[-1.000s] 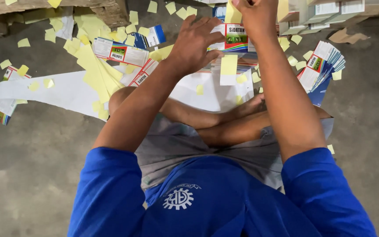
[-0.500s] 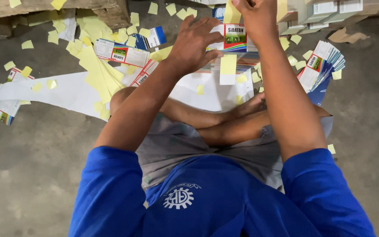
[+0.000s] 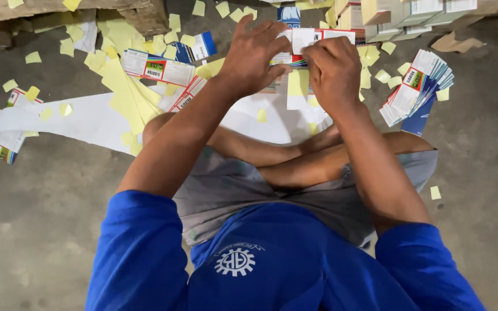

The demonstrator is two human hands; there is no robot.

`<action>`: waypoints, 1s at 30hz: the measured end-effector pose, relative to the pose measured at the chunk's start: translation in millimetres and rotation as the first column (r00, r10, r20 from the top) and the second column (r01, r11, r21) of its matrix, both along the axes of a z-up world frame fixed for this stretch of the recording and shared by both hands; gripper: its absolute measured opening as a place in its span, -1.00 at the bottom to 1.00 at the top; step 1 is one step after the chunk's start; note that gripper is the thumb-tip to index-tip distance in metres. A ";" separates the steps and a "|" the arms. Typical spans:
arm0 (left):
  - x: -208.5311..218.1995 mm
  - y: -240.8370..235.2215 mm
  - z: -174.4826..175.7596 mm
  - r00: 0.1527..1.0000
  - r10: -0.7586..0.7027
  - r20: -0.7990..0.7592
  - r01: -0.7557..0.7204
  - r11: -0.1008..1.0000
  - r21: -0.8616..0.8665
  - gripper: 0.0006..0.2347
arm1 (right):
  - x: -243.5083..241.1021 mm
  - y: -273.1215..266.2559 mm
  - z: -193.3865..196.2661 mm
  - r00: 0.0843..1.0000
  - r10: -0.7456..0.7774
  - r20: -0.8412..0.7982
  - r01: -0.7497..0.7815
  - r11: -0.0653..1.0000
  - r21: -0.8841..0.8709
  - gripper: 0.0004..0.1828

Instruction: Organizing and stacking printed medicine boxes while sitting on the floor.

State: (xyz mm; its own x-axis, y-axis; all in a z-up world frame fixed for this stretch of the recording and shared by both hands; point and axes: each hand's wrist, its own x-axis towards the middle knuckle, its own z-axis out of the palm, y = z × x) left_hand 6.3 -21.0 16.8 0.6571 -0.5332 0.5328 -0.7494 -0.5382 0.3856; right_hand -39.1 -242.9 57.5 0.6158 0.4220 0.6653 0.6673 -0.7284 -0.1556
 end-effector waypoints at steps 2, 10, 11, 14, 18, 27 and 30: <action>1.5 0.2 -1.4 0.999 0.006 0.053 -0.007 1.000 0.005 -0.71 | 0.5 -1.0 0.9 1.000 -0.003 -0.002 0.003 1.000 -0.005 -0.81; -5.6 3.7 6.6 0.994 0.002 0.112 -0.003 1.000 0.008 -0.72 | 1.9 -3.2 0.2 0.999 0.018 -0.042 -0.018 1.000 0.010 -0.72; -6.9 3.9 7.5 0.995 -0.009 0.097 0.009 1.000 -0.004 -0.71 | -0.3 -3.7 0.5 0.999 0.014 -0.040 -0.014 1.000 0.002 -0.74; -8.0 4.6 3.3 0.990 -0.025 0.138 0.028 0.999 -0.026 -0.71 | -9.2 -6.9 1.5 0.999 0.012 -0.042 -0.013 0.999 -0.034 -0.72; -4.1 4.8 -6.0 0.966 -0.035 0.257 0.052 0.997 -0.058 -0.76 | -28.2 -13.2 9.2 0.996 0.007 -0.090 -0.019 0.990 -0.139 -0.64; -4.2 2.8 -9.0 0.980 -0.014 0.200 0.026 0.998 -0.059 -0.74 | -63.1 -24.4 -20.1 0.997 0.013 -0.073 -0.029 0.973 -0.230 -0.80; -5.1 4.0 -7.0 0.987 -0.031 0.159 0.041 0.998 -0.057 -0.73 | -43.2 -24.1 -19.2 0.995 0.034 -0.097 -0.035 0.999 -0.007 -0.85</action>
